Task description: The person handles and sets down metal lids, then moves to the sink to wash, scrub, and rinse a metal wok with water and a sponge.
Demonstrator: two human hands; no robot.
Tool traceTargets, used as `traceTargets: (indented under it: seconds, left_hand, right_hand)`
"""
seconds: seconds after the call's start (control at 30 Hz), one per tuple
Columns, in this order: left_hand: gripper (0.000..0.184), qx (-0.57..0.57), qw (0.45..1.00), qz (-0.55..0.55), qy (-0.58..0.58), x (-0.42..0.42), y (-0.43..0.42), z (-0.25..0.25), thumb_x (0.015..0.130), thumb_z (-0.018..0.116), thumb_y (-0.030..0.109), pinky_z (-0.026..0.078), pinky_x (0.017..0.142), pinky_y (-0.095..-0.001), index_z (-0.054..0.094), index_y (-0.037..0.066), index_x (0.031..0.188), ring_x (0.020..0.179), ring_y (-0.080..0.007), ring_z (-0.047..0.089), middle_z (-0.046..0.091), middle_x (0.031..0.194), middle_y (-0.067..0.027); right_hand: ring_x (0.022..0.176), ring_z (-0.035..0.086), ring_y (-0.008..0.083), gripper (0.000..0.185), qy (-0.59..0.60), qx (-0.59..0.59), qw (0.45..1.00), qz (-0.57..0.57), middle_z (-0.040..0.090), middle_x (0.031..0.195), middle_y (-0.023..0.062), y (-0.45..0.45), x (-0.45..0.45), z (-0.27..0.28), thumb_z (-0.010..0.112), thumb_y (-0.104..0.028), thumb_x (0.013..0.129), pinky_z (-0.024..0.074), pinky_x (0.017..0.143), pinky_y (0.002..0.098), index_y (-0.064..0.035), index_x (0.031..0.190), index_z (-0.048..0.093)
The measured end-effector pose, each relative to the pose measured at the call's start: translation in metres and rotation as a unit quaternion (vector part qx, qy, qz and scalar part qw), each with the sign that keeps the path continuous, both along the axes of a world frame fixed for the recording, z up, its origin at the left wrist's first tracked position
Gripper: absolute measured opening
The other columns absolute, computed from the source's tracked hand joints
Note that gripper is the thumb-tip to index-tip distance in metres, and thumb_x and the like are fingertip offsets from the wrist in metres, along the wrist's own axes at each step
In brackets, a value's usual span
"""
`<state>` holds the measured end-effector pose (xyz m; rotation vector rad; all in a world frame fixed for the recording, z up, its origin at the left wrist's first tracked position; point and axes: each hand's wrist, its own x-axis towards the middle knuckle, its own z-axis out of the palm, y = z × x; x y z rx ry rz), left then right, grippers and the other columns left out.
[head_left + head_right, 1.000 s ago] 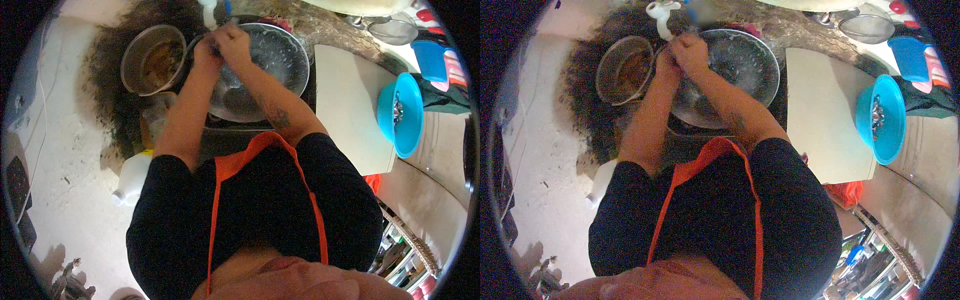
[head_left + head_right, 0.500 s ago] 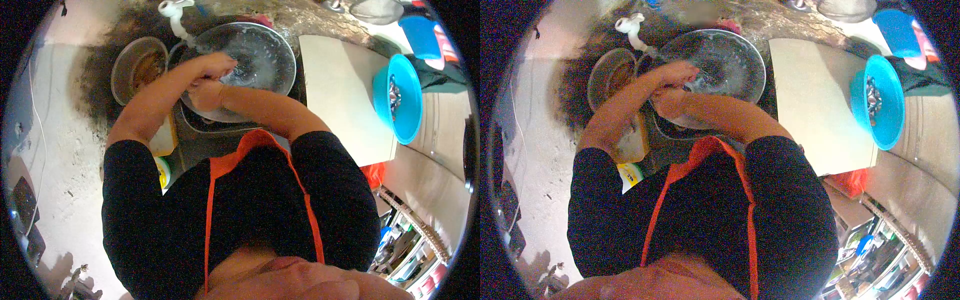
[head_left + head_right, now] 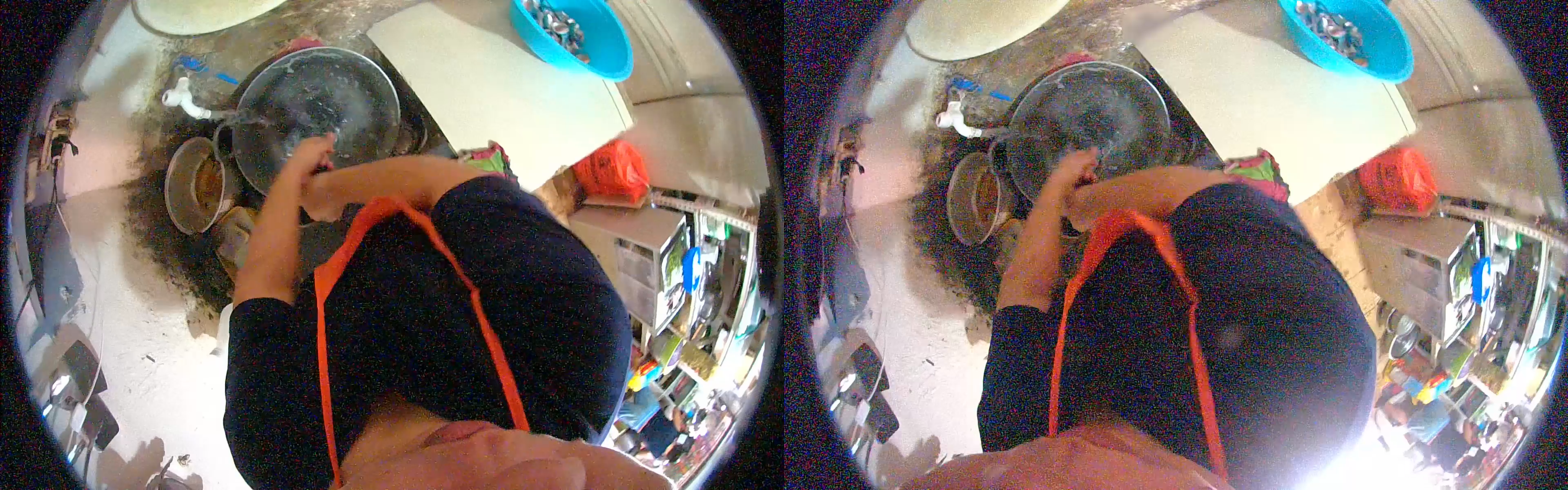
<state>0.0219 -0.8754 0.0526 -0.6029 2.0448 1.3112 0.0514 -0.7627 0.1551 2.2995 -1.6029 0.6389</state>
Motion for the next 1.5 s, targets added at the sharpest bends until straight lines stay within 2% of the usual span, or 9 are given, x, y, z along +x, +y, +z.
traceTargets:
  seconds: [0.13,0.37,0.6,0.8,1.03,1.13,1.3,1.4,1.5]
  left_hand:
    - [0.024,0.248,0.965,0.074,0.033,0.022,-0.010,0.051,0.085,0.046,0.027,0.043,0.056,-0.0288,0.056,0.005,0.088,0.065,-0.0164,0.054,0.054,0.080,-0.0037]
    - [0.013,0.127,0.958,-0.051,0.254,0.016,0.067,0.045,0.079,0.055,0.014,0.040,0.071,-0.0248,0.055,0.004,0.088,0.078,-0.0145,0.054,0.056,0.083,-0.0021]
    - [0.016,0.100,0.985,-0.040,0.136,0.005,0.080,0.041,0.073,0.060,0.019,0.038,0.072,-0.0267,0.056,0.010,0.086,0.082,-0.0114,0.053,0.059,0.086,-0.0002]
    - [0.034,0.146,0.955,0.198,0.166,-0.016,-0.019,0.047,0.074,0.058,0.020,0.039,0.080,-0.0348,0.047,0.007,0.103,0.095,-0.0186,0.052,0.057,0.100,-0.0065]
    - [0.043,0.230,0.843,0.415,0.252,-0.031,-0.127,0.033,0.077,0.057,0.018,0.031,0.091,-0.0426,0.038,0.007,0.114,0.111,-0.0252,0.040,0.045,0.117,-0.0109]
    - [0.035,0.280,0.803,0.433,0.299,-0.045,-0.163,0.000,0.076,0.058,0.011,0.036,0.088,-0.0430,0.043,0.007,0.108,0.104,-0.0256,0.047,0.051,0.108,-0.0102]
    - [0.010,0.455,0.729,0.400,0.318,-0.087,-0.155,0.001,0.077,0.059,0.015,0.041,0.045,-0.0231,0.050,0.009,0.078,0.053,-0.0125,0.049,0.051,0.066,-0.0019]
    - [0.024,0.509,0.722,0.391,0.257,-0.090,-0.135,0.014,0.080,0.053,0.034,0.026,0.033,-0.0230,0.047,0.013,0.071,0.039,-0.0075,0.031,0.040,0.056,0.0018]
    - [0.027,0.406,0.812,0.339,0.246,-0.097,-0.122,0.015,0.082,0.048,0.038,0.031,0.036,-0.0246,0.050,0.011,0.081,0.041,-0.0096,0.036,0.044,0.059,0.0001]
  right_hand:
    - [0.075,0.056,0.0275,0.023,-0.286,-0.072,0.924,-0.242,0.056,0.087,0.0136,0.050,-0.025,-0.025,0.060,-0.014,0.067,0.0455,0.063,0.0377,-0.0059,0.087,0.050]
    - [0.051,0.049,0.0152,0.012,-0.921,-0.019,0.270,-0.280,0.052,0.063,0.0020,0.184,-0.081,-0.092,0.063,-0.016,0.070,0.0425,0.042,0.0282,-0.0091,0.073,0.055]
    - [0.066,0.059,0.0291,0.032,-0.305,-0.099,0.698,-0.641,0.060,0.071,0.0150,0.264,-0.095,-0.074,0.062,-0.036,0.069,0.0458,0.062,0.0387,-0.0069,0.080,0.055]
    - [0.053,0.056,0.0288,0.030,-0.174,-0.225,0.655,-0.700,0.056,0.056,0.0103,0.286,-0.109,-0.061,0.059,-0.038,0.073,0.0438,0.046,0.0383,-0.0106,0.068,0.049]
    - [0.080,0.055,0.0319,0.036,-0.293,0.260,0.635,-0.666,0.057,0.082,0.0146,0.288,-0.047,-0.116,0.061,-0.038,0.068,0.0441,0.068,0.0409,-0.0139,0.094,0.052]
    - [0.088,0.053,0.0308,0.041,-0.099,0.181,0.731,-0.650,0.056,0.089,0.0110,0.289,-0.050,-0.124,0.060,-0.036,0.067,0.0441,0.074,0.0408,-0.0194,0.103,0.049]
    - [0.086,0.055,0.0305,0.028,-0.107,0.450,0.648,-0.604,0.058,0.086,0.0108,0.237,-0.105,-0.094,0.059,-0.036,0.070,0.0461,0.071,0.0410,-0.0119,0.084,0.058]
    - [0.062,0.056,0.0246,0.024,-0.390,0.249,0.726,-0.508,0.060,0.068,0.0084,0.164,-0.150,-0.095,0.056,-0.029,0.075,0.0436,0.060,0.0331,-0.0050,0.076,0.056]
    - [0.058,0.053,0.0177,0.024,-0.788,0.152,0.521,-0.289,0.055,0.067,0.0057,0.043,-0.165,-0.079,0.046,-0.026,0.082,0.0421,0.051,0.0280,-0.0036,0.081,0.054]
